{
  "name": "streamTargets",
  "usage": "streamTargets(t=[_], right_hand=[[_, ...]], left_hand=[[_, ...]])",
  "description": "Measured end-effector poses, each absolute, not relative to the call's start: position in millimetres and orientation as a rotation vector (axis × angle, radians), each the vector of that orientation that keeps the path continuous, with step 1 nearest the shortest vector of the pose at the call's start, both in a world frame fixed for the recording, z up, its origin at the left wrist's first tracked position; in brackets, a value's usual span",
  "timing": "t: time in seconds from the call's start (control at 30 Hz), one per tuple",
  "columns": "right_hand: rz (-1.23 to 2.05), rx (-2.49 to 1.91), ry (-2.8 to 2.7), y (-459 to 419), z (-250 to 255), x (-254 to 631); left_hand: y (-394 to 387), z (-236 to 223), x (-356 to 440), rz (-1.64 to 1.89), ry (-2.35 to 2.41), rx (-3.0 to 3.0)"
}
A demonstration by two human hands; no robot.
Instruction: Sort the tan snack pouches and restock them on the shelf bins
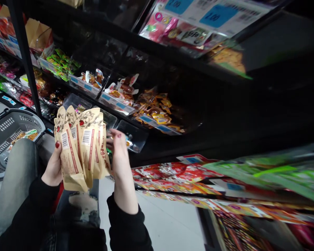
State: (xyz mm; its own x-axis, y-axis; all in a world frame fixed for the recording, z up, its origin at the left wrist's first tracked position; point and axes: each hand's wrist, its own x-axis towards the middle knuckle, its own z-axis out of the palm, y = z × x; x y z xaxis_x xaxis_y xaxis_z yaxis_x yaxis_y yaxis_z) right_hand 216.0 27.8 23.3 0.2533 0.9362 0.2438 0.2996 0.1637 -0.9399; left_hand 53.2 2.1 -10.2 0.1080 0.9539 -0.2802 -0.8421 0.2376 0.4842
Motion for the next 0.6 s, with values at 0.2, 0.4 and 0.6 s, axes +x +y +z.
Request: streamTargets(t=[0.2, 0.4, 0.6], right_hand=[[0.507, -1.444, -1.844, -4.3, 82.5, 180.4], [0.729, -1.497, -1.912, 12.9, 80.0, 165.2], [1.304, -1.084, -1.075, 18.9, 61.9, 200.8]], left_hand=[[3.4, -13.4, 60.1, 1.530, 0.705, 0.339], [3.4, -10.3, 61.5, 1.569, 0.716, 0.450], [7.7, -8.9, 45.9, 1.540, 0.959, 0.476]])
